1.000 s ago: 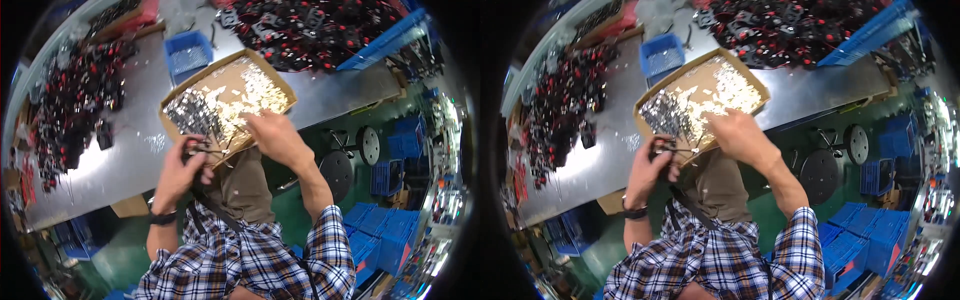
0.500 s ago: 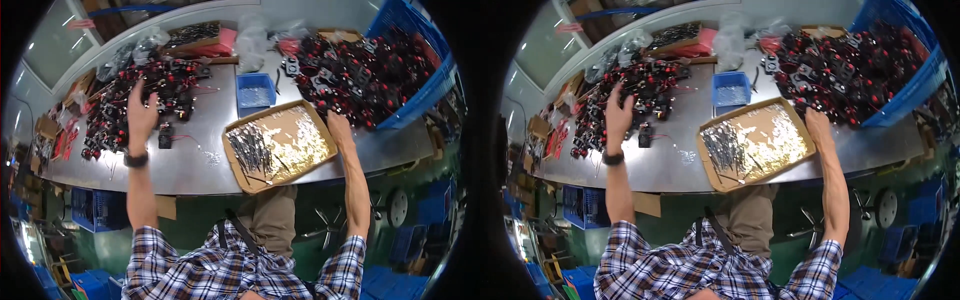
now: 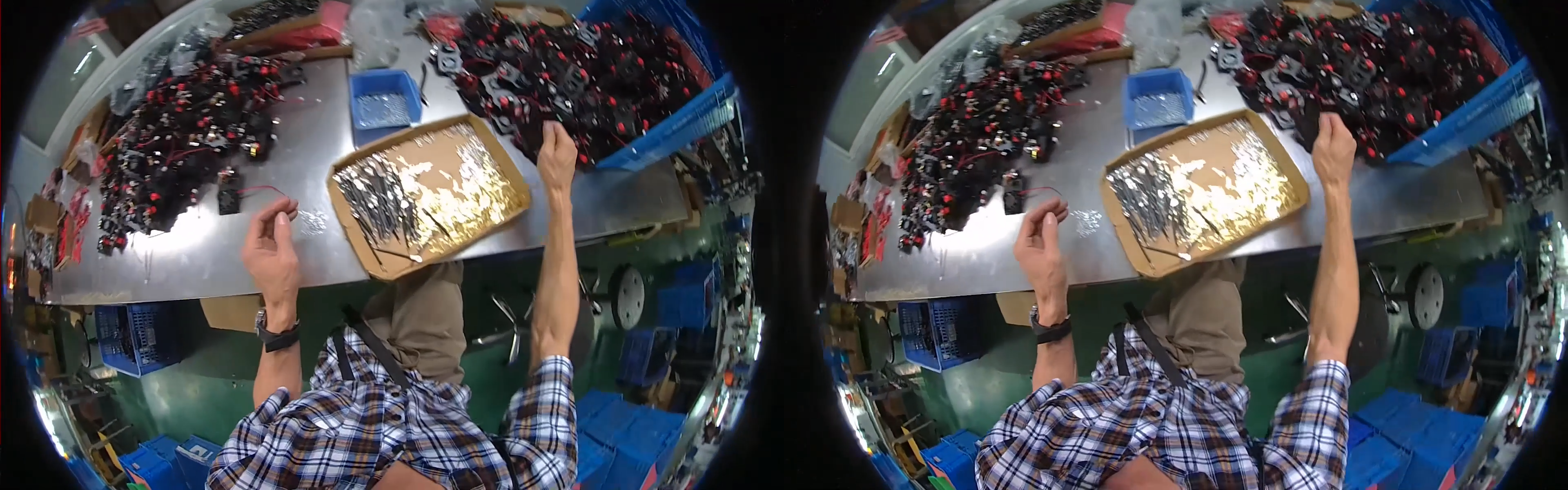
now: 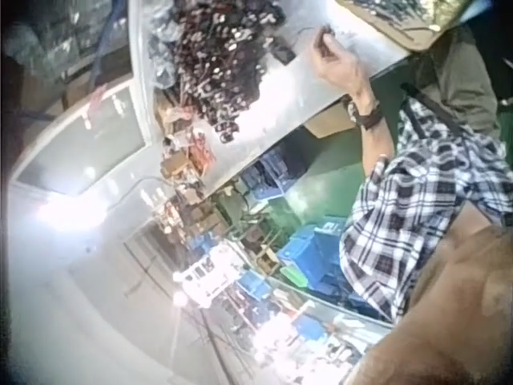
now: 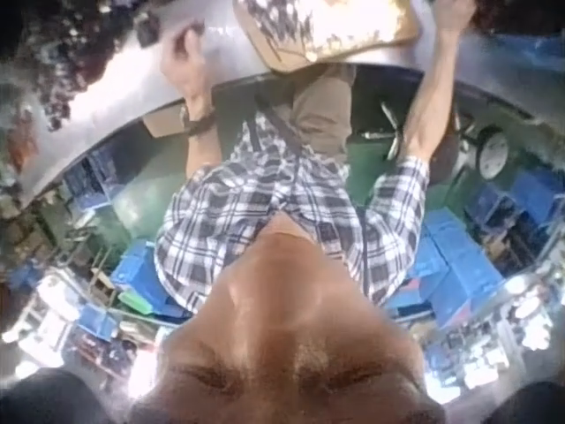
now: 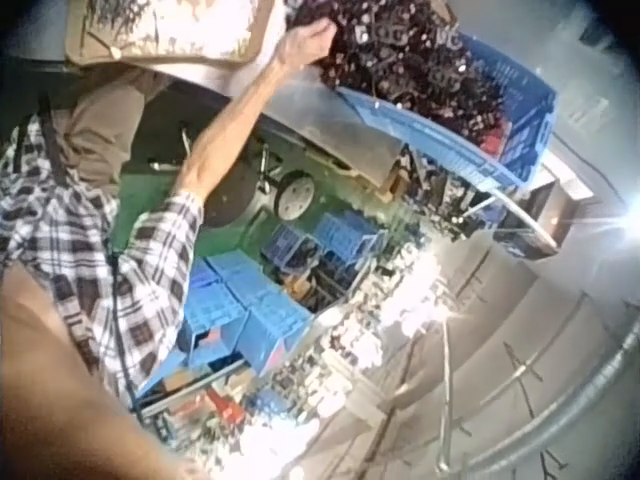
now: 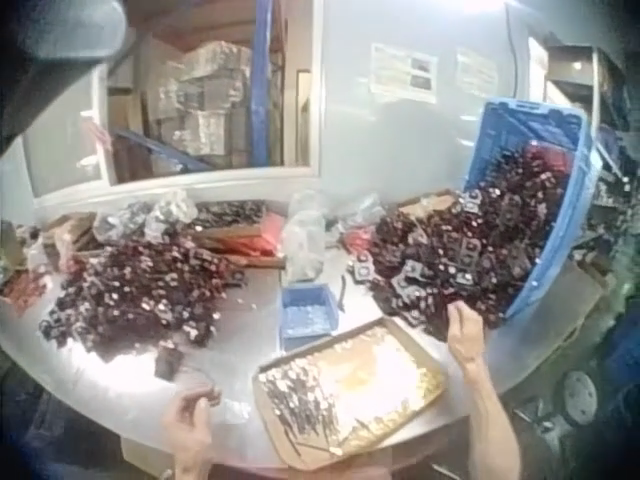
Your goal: Manually plugging wires into electronic housings and organizing them on a tray.
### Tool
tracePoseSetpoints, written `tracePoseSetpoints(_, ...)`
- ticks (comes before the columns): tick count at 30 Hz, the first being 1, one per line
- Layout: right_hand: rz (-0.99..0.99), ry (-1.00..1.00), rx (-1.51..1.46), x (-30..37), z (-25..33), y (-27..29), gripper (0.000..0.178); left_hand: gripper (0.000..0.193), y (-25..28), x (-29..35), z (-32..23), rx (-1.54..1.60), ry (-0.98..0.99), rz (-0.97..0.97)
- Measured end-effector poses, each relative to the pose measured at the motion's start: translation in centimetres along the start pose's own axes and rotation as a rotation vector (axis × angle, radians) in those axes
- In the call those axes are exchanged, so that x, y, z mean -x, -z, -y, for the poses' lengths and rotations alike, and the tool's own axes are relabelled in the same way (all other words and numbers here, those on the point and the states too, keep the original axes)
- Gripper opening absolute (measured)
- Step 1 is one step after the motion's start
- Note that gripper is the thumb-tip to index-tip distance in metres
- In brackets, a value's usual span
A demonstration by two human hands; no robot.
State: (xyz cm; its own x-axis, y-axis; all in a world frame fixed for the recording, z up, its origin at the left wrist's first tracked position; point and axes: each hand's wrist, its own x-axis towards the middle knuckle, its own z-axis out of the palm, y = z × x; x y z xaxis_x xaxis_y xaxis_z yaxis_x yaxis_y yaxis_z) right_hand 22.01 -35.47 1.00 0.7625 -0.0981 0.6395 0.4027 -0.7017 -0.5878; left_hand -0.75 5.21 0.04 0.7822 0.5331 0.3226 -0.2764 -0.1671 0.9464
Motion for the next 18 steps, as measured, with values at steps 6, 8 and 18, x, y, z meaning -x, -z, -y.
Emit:
tracePoseSetpoints(6, 0.327, -0.404, -0.484, 11.5, 16.8, -0.9, 0.031, 0.041, -6.0, 3.9, -1.3, 0.424, 0.178, 0.315)
tracePoseSetpoints(8, 0.647, -0.426, -0.675, 14.2, 20.7, -0.8, 0.026, 0.052, -7.2, 5.3, -1.4, 0.641, 0.306, 0.358)
tracePoseSetpoints(18, 0.711, 0.176, 0.206, 12.9, 14.7, -1.8, 0.016, 0.052, -2.9, 6.6, -1.8, 0.559, 0.587, 0.316)
